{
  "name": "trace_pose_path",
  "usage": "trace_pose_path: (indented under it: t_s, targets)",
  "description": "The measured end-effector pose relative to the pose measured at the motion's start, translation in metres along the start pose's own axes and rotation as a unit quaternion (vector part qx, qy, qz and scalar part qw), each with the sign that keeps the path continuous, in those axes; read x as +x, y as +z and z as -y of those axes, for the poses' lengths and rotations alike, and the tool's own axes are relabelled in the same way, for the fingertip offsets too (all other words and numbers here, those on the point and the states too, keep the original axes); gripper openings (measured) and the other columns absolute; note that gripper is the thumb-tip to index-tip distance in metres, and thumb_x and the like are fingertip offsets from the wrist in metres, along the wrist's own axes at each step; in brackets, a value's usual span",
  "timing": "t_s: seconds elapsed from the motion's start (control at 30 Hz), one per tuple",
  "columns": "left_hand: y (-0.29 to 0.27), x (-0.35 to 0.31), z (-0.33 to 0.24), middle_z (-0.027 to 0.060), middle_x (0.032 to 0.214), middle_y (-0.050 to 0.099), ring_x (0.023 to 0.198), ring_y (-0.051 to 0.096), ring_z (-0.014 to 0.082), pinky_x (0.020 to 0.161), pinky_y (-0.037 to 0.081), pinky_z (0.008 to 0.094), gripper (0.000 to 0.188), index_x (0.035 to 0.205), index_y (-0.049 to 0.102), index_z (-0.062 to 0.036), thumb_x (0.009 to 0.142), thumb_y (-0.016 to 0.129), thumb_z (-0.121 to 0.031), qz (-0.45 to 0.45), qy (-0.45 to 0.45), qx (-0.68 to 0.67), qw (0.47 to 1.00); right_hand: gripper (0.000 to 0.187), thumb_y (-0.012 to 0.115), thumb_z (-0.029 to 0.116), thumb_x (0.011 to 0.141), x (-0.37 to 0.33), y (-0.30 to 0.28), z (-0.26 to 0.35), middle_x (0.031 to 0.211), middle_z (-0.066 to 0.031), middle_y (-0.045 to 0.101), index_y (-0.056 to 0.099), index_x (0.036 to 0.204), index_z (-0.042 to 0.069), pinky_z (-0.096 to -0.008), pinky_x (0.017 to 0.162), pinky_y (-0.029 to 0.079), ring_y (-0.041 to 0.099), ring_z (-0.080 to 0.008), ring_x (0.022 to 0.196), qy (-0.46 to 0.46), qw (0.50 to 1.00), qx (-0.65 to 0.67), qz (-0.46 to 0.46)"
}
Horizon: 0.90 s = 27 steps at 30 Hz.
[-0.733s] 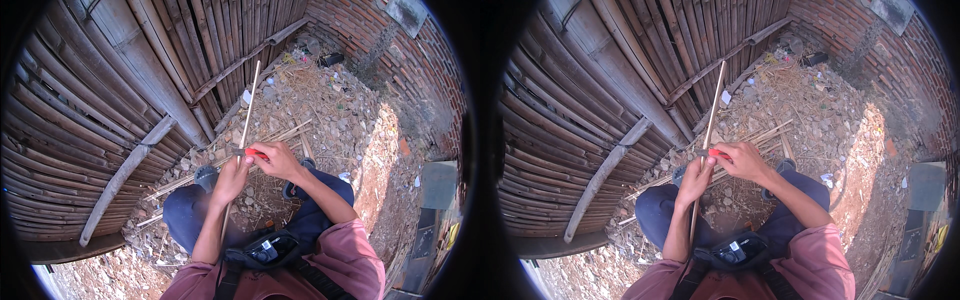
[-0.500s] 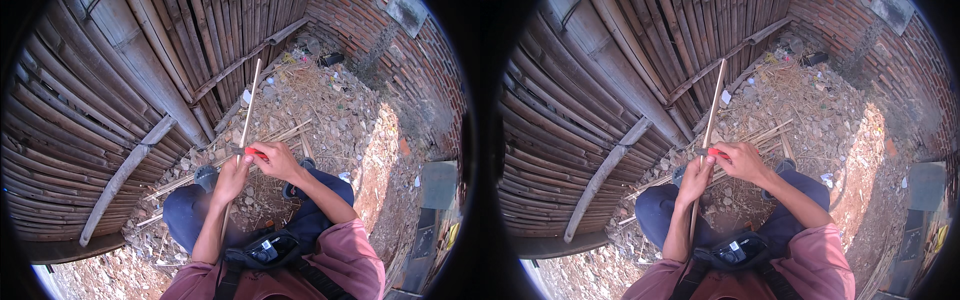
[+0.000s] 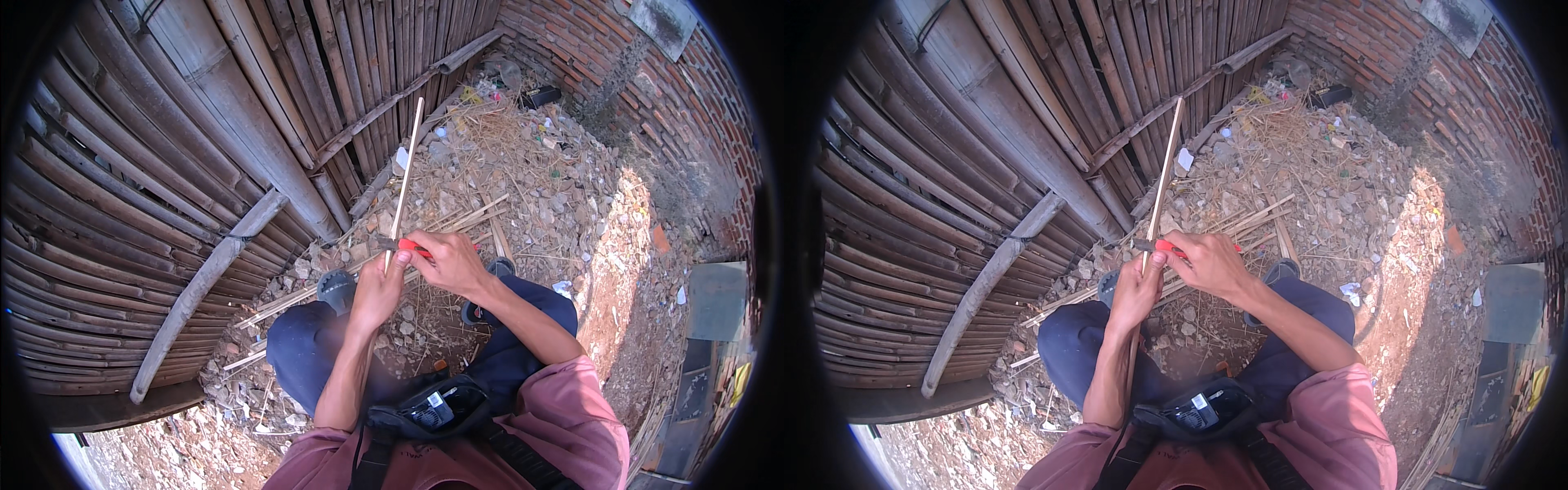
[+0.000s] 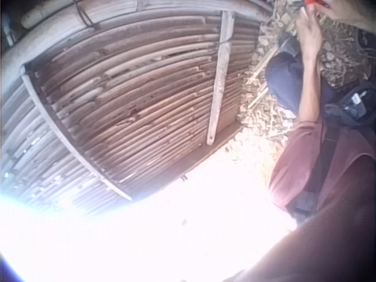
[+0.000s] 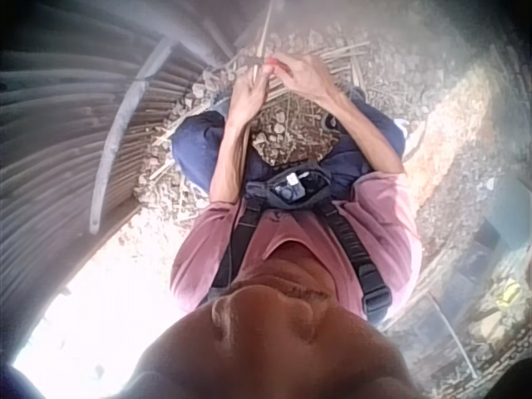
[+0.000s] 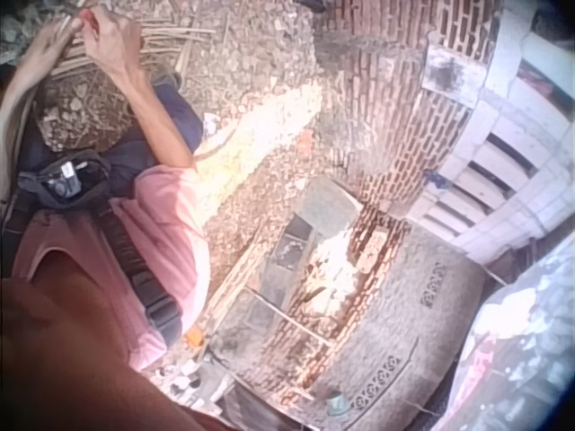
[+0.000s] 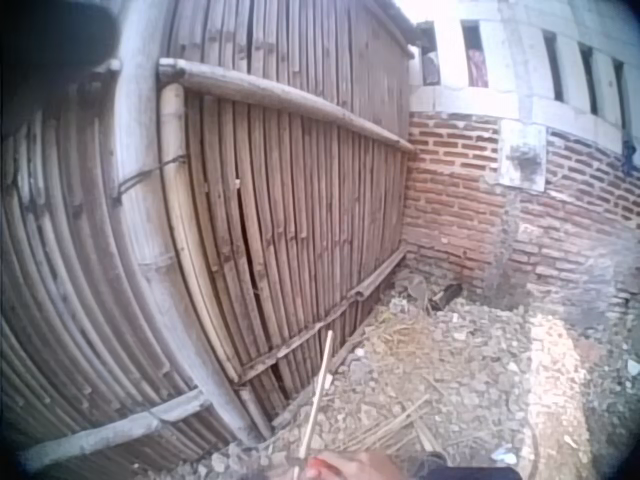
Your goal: The person whittles a thin wooden stick with a utility knife, shaving off small pieces while holding the stick by hand.
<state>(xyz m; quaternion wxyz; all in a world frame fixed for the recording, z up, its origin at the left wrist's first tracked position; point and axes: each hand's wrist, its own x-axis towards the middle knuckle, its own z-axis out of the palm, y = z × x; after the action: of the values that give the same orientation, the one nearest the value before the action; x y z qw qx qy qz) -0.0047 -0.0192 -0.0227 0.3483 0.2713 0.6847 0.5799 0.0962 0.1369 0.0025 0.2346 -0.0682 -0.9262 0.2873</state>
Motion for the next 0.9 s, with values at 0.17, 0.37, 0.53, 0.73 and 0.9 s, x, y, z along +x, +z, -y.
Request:
trace_pose_path:
  t_s: [0.17, 0.37, 0.53, 0.73, 0.9]
  targets:
    - [0.001, 0.002, 0.0, -0.002, 0.061, 0.047, 0.061, 0.043, 0.0075, 0.055, 0.038, 0.0347, 0.051, 0.092, 0.063, 0.0002, 0.113, 0.056, -0.045, -0.014, -0.003, 0.018, 1.0, 0.02, 0.073, 0.02, 0.096, -0.001, 0.002, 0.001, 0.08, -0.0168, 0.073, 0.071, 0.108, 0.003, -0.0436, 0.062, 0.055, 0.072, -0.0372, 0.068, 0.047, 0.999, 0.011, 0.007]
    - [0.001, 0.009, 0.012, -0.0012, 0.064, 0.047, 0.067, 0.042, 0.0087, 0.058, 0.039, 0.0347, 0.05, 0.095, 0.066, 0.001, 0.113, 0.056, -0.045, -0.029, 0.022, 0.02, 0.999, 0.024, 0.072, 0.023, 0.099, 0.005, -0.001, -0.001, 0.091, -0.0184, 0.076, 0.072, 0.114, 0.003, -0.0429, 0.07, 0.058, 0.075, -0.0385, 0.079, 0.049, 0.999, 0.017, -0.004]
    - [-0.002, 0.008, 0.009, 0.001, 0.072, 0.052, 0.071, 0.045, 0.0101, 0.063, 0.042, 0.035, 0.046, 0.106, 0.066, 0.0016, 0.112, 0.058, -0.043, -0.014, 0.023, 0.019, 0.999, 0.026, 0.072, 0.025, 0.099, 0.01, -0.011, -0.009, 0.094, -0.0182, 0.077, 0.073, 0.115, 0.004, -0.0436, 0.072, 0.058, 0.075, -0.0381, 0.082, 0.043, 0.998, 0.031, 0.034]
    - [0.0, 0.005, 0.002, 0.0147, 0.087, 0.068, 0.082, 0.063, 0.0219, 0.079, 0.051, 0.0413, 0.046, 0.123, 0.063, 0.0026, 0.112, 0.059, -0.042, -0.007, 0.066, 0.045, 0.997, 0.024, 0.073, 0.026, 0.098, 0.008, -0.018, -0.01, 0.091, -0.0157, 0.077, 0.073, 0.112, 0.007, -0.0426, 0.068, 0.057, 0.075, -0.0348, 0.078, -0.003, 0.998, 0.016, 0.06]
    - [0.0, 0.002, -0.005, 0.0236, 0.092, 0.071, 0.087, 0.07, 0.0363, 0.081, 0.052, 0.0467, 0.045, 0.122, 0.062, 0.0039, 0.112, 0.058, -0.04, -0.008, 0.059, 0.085, 0.995, 0.023, 0.072, 0.03, 0.098, 0.008, -0.021, -0.009, 0.089, -0.0151, 0.077, 0.074, 0.108, 0.009, -0.045, 0.066, 0.056, 0.074, -0.0365, 0.077, 0.003, 0.998, 0.015, 0.065]
